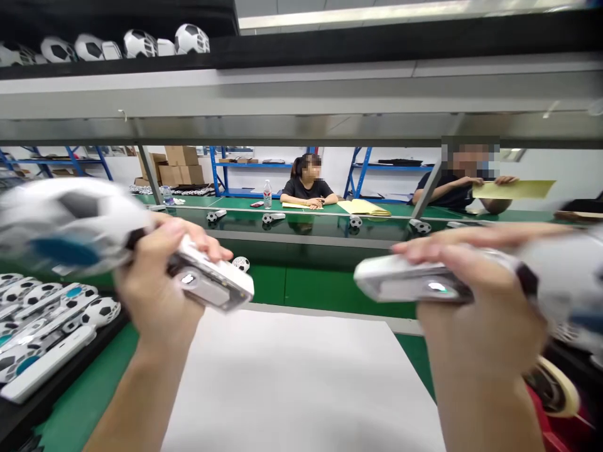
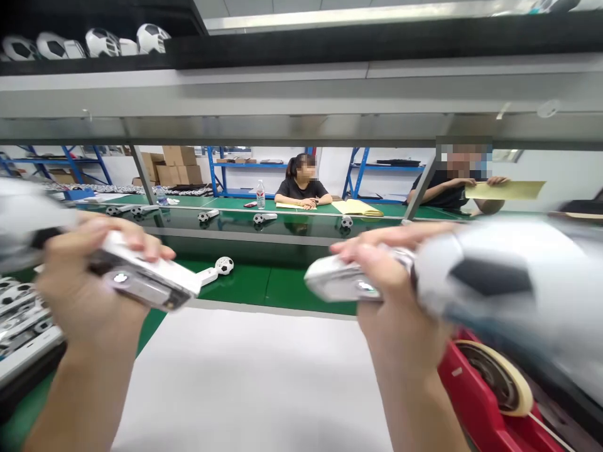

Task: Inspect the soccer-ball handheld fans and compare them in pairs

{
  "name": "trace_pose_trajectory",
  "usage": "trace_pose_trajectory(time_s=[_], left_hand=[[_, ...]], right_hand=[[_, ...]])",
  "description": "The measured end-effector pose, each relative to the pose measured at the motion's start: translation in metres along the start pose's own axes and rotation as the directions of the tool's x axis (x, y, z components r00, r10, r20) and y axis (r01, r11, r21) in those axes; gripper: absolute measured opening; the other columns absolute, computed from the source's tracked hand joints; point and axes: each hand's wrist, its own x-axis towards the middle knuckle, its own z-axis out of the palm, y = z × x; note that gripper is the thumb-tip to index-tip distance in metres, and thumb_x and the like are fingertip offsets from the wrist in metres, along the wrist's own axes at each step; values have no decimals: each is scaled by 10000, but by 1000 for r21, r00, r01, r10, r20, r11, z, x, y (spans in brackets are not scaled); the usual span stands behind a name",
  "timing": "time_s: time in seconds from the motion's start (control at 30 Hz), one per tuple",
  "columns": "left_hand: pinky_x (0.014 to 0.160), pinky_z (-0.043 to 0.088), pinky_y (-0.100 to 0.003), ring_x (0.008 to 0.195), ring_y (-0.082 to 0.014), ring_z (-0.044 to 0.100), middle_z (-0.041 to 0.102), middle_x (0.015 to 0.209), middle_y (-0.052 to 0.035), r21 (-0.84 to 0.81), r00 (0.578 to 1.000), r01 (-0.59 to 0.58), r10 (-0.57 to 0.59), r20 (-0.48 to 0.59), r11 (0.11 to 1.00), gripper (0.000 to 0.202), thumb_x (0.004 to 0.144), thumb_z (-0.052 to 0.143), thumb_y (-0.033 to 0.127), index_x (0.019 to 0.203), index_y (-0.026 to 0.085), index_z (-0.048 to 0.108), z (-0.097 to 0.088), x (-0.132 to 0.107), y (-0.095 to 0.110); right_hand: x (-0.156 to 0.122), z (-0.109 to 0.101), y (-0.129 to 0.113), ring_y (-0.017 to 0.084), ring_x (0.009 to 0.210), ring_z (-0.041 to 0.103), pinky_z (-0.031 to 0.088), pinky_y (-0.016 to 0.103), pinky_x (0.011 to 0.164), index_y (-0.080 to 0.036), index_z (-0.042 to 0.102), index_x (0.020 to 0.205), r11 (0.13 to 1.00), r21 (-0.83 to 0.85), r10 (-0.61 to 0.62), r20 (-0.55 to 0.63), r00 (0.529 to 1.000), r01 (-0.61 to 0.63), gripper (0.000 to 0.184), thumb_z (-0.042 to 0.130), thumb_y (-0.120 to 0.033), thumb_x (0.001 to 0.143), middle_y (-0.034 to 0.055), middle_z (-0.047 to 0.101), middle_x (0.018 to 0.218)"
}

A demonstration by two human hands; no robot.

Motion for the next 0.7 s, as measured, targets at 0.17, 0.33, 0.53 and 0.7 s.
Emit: trace_pose_trajectory(time_s=[0.17,0.33,0.53,0.7], left_hand=[[674,582,-357,703,-193,680,653,801,-18,9,937,320,-318,146,947,463,592,787,210,957,193,503,38,25,-54],[628,552,-366,639,-183,642,599,750,10,171,859,475,-497,122,863,498,605,713,95,965,214,390,40,29,-129],[769,536,-353,842,-208,671,665,937,-55,333,882,352,-430,196,875,417,730,732,237,1045,190,462,37,24,-192],[947,474,-368,1047,-258,642,680,1112,-113,461,905,157,-315,287,873,385,828,658,334,1162,164,573,36,15,-212]], right_hand=[[54,-3,60,136,514,547,515,261,472,-195,531,828,760,294,633,-136,762,-579,130,556,-321,848,40,589,672],[74,-29,128,226,655,684,602,372,583,-167,524,936,649,270,759,-168,629,-711,147,455,-59,863,73,639,714],[74,-43,148,195,702,716,624,326,634,-107,582,1009,588,274,803,-85,590,-761,142,453,-163,993,129,701,842],[74,-39,132,213,745,728,633,337,646,-70,616,1069,606,262,775,18,632,-751,178,504,-180,985,147,721,873]])
